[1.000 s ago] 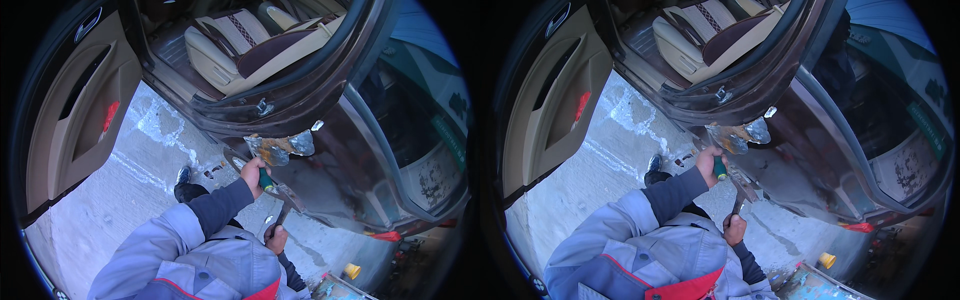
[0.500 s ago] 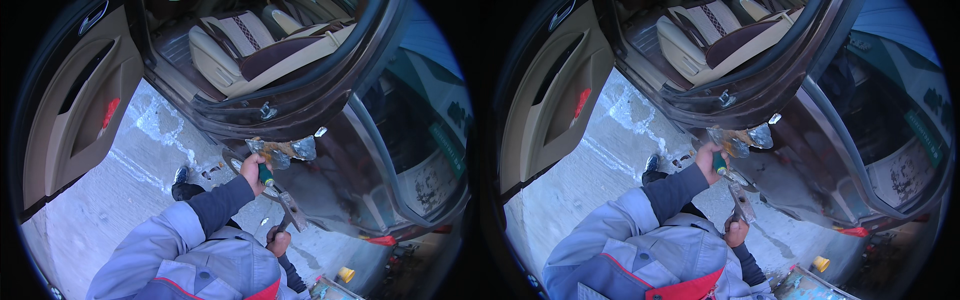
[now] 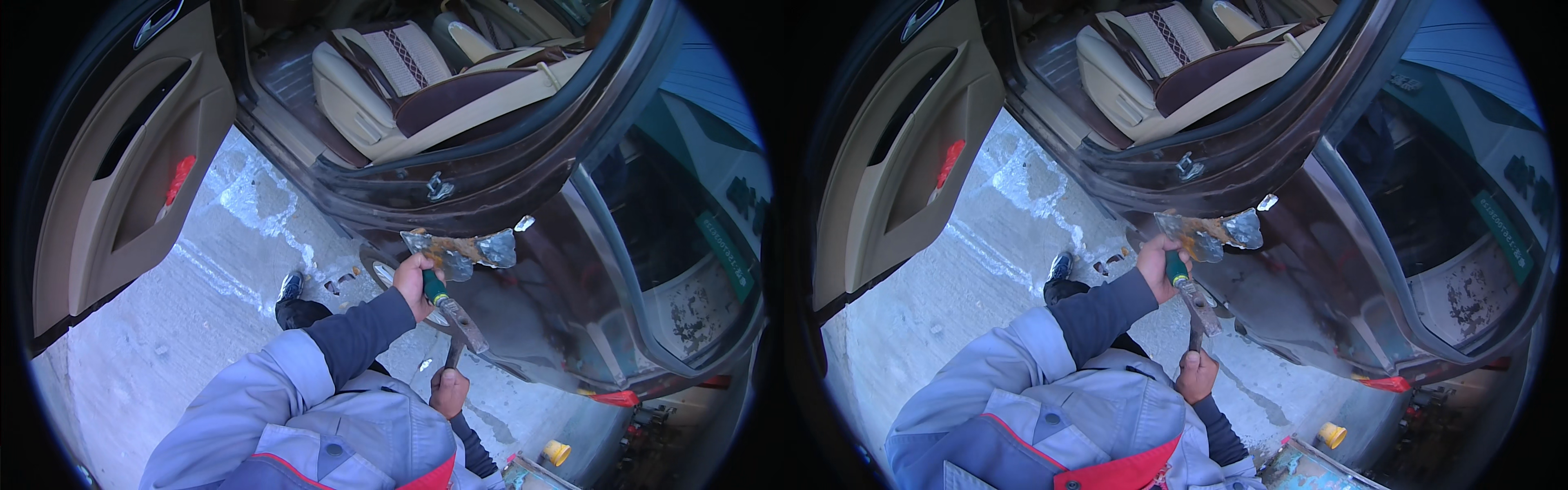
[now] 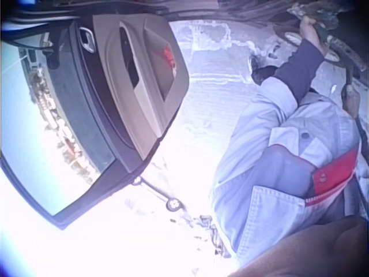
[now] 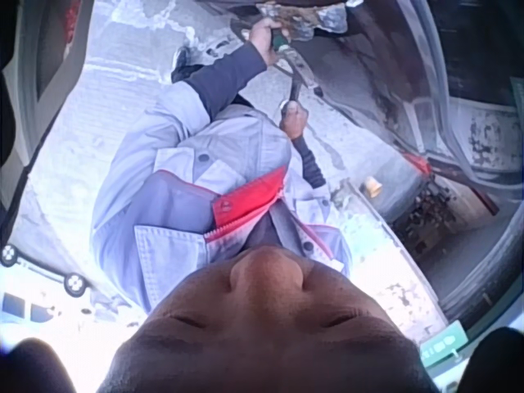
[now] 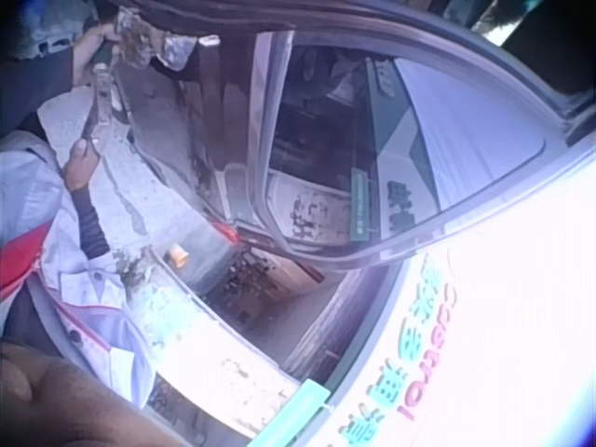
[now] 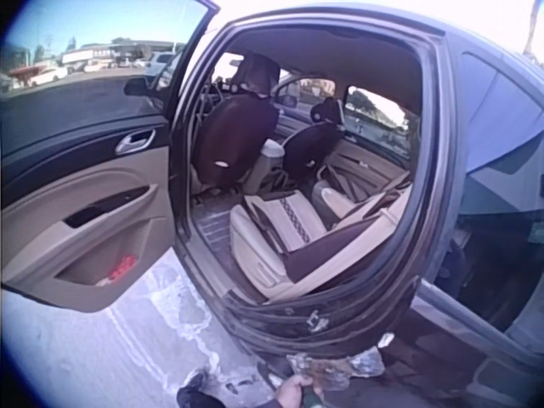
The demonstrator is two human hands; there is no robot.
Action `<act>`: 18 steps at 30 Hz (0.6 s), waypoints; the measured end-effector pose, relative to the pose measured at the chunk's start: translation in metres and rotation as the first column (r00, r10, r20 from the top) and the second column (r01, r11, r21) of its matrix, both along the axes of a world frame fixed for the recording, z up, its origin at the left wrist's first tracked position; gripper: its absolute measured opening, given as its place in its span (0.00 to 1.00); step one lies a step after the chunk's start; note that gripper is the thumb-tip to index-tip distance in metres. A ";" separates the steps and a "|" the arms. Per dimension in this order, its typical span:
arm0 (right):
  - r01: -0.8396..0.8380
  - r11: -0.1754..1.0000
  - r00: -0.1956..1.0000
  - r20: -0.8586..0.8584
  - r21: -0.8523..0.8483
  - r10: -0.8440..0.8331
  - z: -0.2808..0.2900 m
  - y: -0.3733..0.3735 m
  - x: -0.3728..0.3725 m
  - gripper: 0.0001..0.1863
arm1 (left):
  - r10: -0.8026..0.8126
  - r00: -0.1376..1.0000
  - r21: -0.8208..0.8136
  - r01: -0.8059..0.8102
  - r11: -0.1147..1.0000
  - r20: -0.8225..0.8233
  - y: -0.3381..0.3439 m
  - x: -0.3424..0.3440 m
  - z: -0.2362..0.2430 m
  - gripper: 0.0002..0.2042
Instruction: The person uses a hammer and a metal punch to repeatedly tap a dent on the rear quarter panel of a brown car. They open and close the rear door to check alignment while continuing to tap the same area.
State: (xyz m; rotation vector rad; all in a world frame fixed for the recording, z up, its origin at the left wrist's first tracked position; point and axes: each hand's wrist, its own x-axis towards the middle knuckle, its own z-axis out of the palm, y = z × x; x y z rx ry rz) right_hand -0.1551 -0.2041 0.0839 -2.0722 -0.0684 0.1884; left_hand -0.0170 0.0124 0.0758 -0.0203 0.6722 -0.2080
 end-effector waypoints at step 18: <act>0.121 0.991 0.943 -0.318 0.064 -0.094 -0.005 -0.003 -0.011 0.36 | -0.031 1.000 0.082 0.031 0.996 -0.001 0.000 -0.019 -0.020 0.06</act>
